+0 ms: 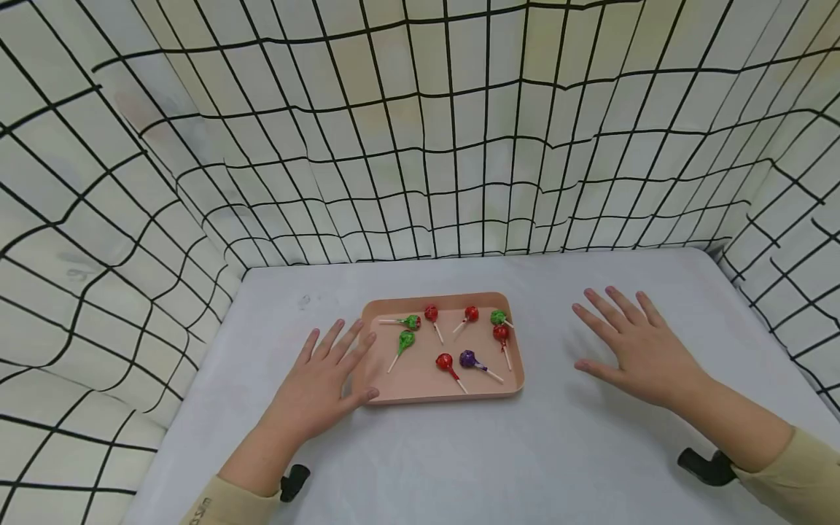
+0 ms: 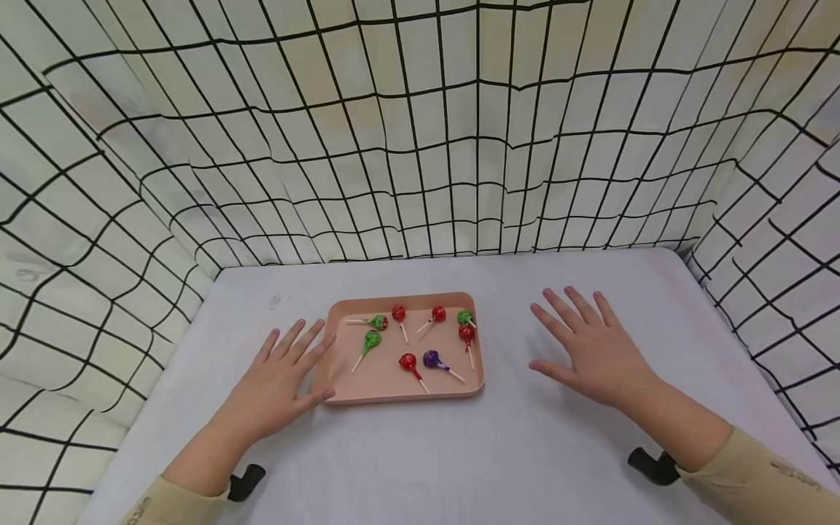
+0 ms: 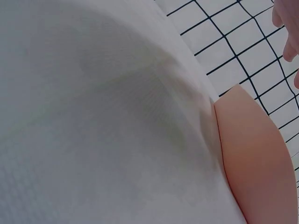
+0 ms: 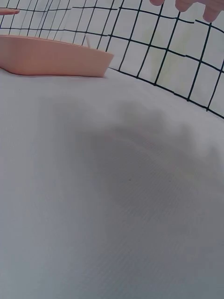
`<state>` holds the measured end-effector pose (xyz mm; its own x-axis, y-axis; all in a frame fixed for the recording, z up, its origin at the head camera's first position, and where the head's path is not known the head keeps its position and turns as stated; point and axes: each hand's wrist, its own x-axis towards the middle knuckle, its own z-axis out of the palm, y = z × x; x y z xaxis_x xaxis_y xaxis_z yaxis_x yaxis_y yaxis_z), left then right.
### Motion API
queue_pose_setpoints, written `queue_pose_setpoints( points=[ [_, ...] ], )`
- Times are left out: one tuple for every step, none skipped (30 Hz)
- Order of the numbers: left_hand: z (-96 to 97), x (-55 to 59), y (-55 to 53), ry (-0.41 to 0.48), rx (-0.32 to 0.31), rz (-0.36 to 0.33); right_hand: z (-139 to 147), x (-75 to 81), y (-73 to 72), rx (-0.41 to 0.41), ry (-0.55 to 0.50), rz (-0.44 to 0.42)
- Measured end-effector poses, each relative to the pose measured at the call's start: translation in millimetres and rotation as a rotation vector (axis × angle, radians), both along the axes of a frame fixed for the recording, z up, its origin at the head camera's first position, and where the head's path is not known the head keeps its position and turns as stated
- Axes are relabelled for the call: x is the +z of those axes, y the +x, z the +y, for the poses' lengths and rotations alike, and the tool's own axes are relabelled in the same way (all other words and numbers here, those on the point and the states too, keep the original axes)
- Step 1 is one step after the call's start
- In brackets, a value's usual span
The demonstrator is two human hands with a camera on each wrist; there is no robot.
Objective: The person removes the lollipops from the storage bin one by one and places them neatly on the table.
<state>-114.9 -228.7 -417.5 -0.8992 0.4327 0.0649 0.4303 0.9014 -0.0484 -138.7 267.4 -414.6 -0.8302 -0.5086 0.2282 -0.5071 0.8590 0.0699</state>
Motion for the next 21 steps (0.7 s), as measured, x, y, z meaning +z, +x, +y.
queue_pose_setpoints(
  points=[
    [-0.2, -0.3, -0.2, 0.001, 0.001, 0.002, -1, 0.2, 0.2, 0.003, -0.005, 0.0],
    [-0.5, -0.6, -0.3, 0.005, 0.002, 0.0, -1, 0.6, 0.5, 0.006, -0.008, 0.001],
    [-0.6, -0.9, -0.4, 0.01, 0.002, 0.001, -2, 1.1, 0.8, 0.008, -0.009, -0.001],
    [-0.8, -1.3, -0.5, 0.015, 0.002, 0.001, -3, 1.4, 1.0, 0.009, -0.013, -0.001],
    [-1.0, -1.7, -0.6, 0.017, 0.002, -0.001, -4, 1.5, 1.3, 0.009, -0.016, -0.001],
    [-1.1, -2.2, -0.8, 0.021, 0.003, -0.005, -4, 1.3, 1.3, 0.01, -0.018, 0.001],
    [-1.2, -2.7, -0.9, 0.025, 0.001, -0.005, -4, 1.2, 1.4, 0.013, -0.019, 0.0],
    [-1.3, -3.3, -1.2, 0.032, 0.0, -0.01, -5, 1.0, 1.5, 0.016, -0.02, 0.0],
    [-1.5, -3.9, -1.4, 0.037, 0.0, -0.01, -5, 0.7, 1.4, 0.021, -0.021, 0.0],
    [-1.8, -4.6, -1.8, 0.04, -0.001, -0.013, -6, 0.1, 1.3, 0.026, -0.021, 0.004],
    [-2.0, -5.1, -2.1, 0.045, -0.001, -0.014, -6, -0.5, 1.0, 0.031, -0.02, 0.003],
    [-2.4, -5.7, -2.4, 0.045, -0.002, -0.012, -7, -0.8, 0.8, 0.036, -0.019, 0.002],
    [-2.9, -6.2, -2.7, 0.047, -0.002, -0.012, -7, -1.2, 0.6, 0.042, -0.015, -0.001],
    [-3.3, -6.6, -3.0, 0.046, 0.0, -0.015, -7, -1.7, 0.7, 0.044, -0.012, -0.002],
    [-3.7, -6.9, -3.4, 0.045, 0.002, -0.018, -8, -2.2, 0.7, 0.047, -0.007, -0.005],
    [-4.0, -7.2, -3.8, 0.046, 0.003, -0.023, -8, -2.6, 0.8, 0.046, -0.003, -0.01],
    [-4.3, -7.3, -4.1, 0.047, 0.006, -0.029, -9, -2.8, 0.9, 0.046, -0.003, -0.018],
    [-4.6, -7.4, -4.5, 0.048, 0.01, -0.035, -10, -2.9, 0.9, 0.048, -0.003, -0.026],
    [-4.8, -7.3, -4.7, 0.054, 0.013, -0.042, -11, -2.9, 0.9, 0.051, -0.007, -0.034],
    [-4.8, -7.2, -5.1, 0.058, 0.017, -0.049, -12, -2.8, 0.6, 0.054, -0.018, -0.043],
    [-4.8, -7.1, -5.5, 0.065, 0.02, -0.053, -13, -2.6, 0.4, 0.057, -0.028, -0.056]
  ],
)
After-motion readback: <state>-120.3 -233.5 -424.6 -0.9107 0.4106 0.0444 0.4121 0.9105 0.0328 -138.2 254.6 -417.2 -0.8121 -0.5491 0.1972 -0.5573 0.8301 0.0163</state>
